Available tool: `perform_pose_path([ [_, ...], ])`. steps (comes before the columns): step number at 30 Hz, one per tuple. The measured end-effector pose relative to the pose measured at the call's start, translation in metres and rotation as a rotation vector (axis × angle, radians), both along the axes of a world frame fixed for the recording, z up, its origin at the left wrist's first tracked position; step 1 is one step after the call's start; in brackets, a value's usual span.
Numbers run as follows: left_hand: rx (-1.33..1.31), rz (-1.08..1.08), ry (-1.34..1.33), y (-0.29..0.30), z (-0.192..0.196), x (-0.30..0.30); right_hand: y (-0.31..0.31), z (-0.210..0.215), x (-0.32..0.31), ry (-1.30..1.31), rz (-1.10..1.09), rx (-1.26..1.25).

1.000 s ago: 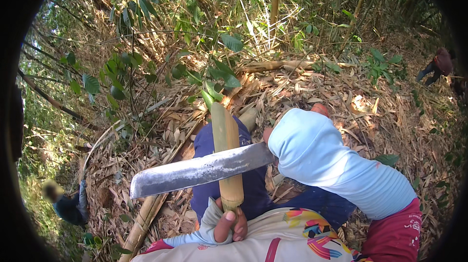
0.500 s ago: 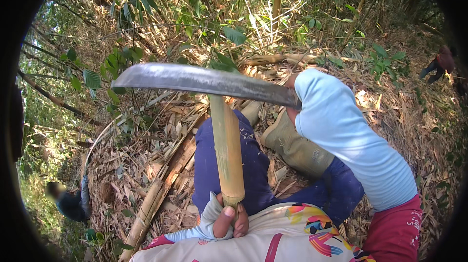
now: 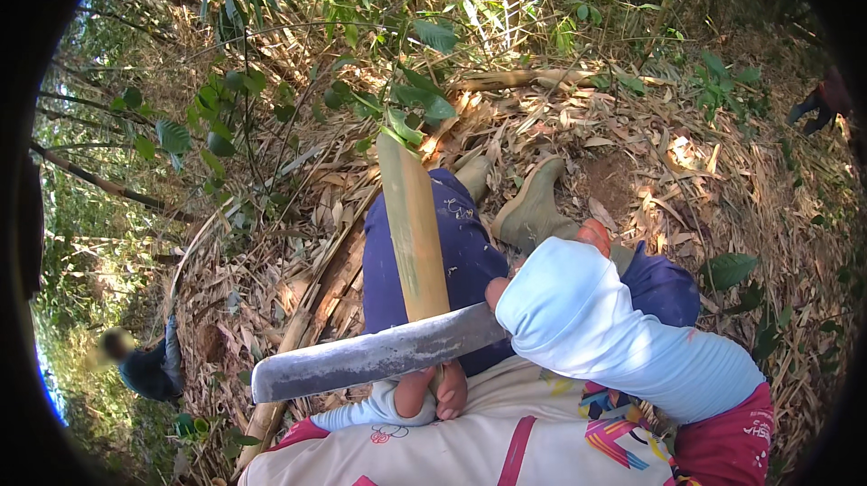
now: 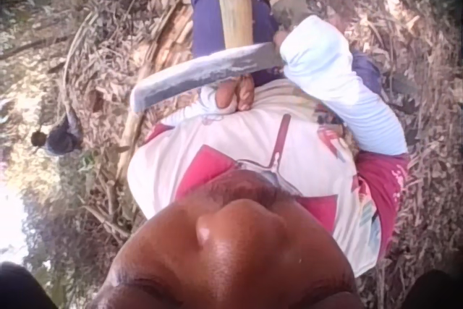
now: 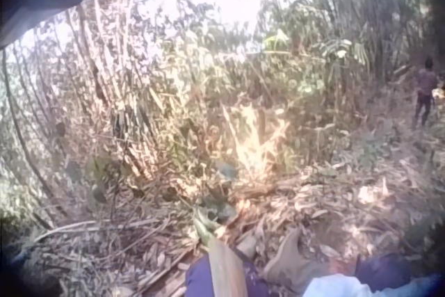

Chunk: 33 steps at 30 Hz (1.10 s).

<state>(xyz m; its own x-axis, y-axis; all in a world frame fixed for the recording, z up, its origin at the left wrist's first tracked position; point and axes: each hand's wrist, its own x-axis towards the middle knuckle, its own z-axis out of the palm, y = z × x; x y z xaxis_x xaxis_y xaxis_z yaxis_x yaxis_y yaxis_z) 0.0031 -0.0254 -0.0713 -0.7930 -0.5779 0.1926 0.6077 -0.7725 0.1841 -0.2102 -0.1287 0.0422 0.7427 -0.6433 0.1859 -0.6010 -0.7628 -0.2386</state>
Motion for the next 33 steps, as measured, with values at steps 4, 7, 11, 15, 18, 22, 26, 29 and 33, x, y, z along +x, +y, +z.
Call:
perform_pose_path([
  [4, -0.052, -0.057, -0.058, -0.016, 0.01, 0.004, -0.007, 0.003, 0.002, 0.035, -0.021, 0.043],
  [7, -0.034, 0.12, -0.199, -0.007, 0.022, -0.001, -0.015, 0.016, 0.005, 0.153, 0.021, 0.064],
  [11, 0.022, 0.561, -0.703, 0.012, 0.072, -0.018, -0.029, 0.017, 0.006, 0.15, -0.057, -0.033],
  [15, -0.04, 0.601, -0.751, 0.008, 0.075, -0.019, -0.044, 0.033, 0.012, 0.164, -0.06, 0.017],
  [18, -0.032, 0.59, -0.741, 0.007, 0.076, -0.017, -0.053, 0.03, 0.012, 0.184, -0.046, -0.029],
  [22, -0.01, 0.569, -0.787, 0.009, 0.082, -0.017, -0.071, 0.047, 0.016, 0.125, -0.182, 0.041],
  [26, 0.024, 0.549, -0.706, 0.012, 0.076, -0.015, -0.098, 0.049, 0.017, 0.023, -0.323, 0.125],
  [29, -0.011, 0.537, -0.666, 0.012, 0.072, -0.013, -0.096, 0.052, 0.012, -0.186, -0.371, 0.123],
  [33, 0.001, 0.562, -0.635, 0.012, 0.07, -0.014, -0.066, 0.05, 0.008, 0.02, -0.311, 0.13],
])
